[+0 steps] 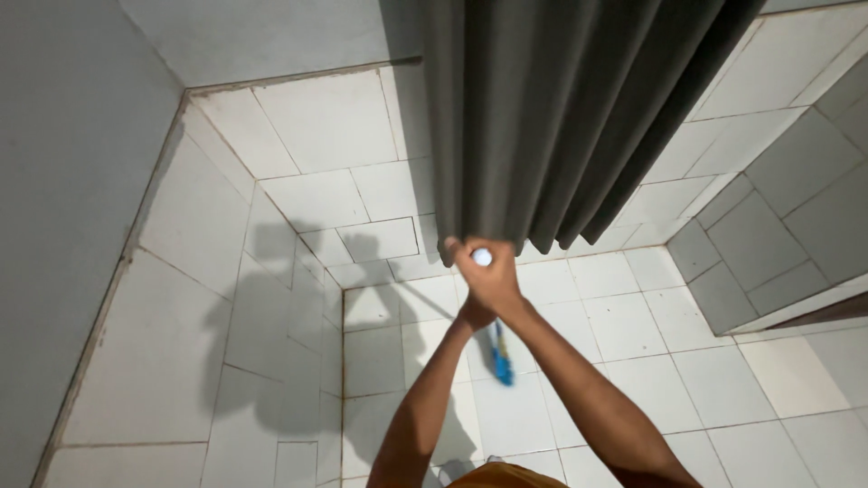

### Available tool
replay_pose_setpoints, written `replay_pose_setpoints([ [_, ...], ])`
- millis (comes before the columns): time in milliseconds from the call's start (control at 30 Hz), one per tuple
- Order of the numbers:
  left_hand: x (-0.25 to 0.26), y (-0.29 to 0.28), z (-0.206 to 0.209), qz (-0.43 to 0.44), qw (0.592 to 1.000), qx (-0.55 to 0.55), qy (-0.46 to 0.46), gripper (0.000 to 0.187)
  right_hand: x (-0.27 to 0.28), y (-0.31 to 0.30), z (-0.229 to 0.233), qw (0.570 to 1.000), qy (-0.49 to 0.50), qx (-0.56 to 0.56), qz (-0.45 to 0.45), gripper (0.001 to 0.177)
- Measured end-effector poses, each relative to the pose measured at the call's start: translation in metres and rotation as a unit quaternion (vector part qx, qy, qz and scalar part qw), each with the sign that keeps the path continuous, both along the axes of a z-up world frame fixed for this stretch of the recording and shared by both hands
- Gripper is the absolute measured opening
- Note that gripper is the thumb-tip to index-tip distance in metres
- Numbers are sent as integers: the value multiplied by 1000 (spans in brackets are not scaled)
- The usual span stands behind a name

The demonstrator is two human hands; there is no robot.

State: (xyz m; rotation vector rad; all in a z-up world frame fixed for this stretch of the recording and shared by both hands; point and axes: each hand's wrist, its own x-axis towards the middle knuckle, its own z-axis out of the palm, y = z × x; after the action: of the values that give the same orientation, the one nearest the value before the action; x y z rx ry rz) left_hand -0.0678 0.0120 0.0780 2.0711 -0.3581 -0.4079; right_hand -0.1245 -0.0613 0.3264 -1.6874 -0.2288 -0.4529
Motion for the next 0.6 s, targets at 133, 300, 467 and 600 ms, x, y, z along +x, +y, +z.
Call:
replay_pose_setpoints([
  [133,14,17,-8,3,1000,-12,-10,51,9,-5,1,999,-13,47,5,44],
  [300,-5,70,27,65,986,139,69,44,23,3,-32,975,96,200,2,43],
  [467,-23,125,-33,139,980,126,63,46,21,29,-96,959,153,236,22,31],
  [600,-37,145,-69,157,973,158,57,49,14,42,-126,942,166,279,92,45],
])
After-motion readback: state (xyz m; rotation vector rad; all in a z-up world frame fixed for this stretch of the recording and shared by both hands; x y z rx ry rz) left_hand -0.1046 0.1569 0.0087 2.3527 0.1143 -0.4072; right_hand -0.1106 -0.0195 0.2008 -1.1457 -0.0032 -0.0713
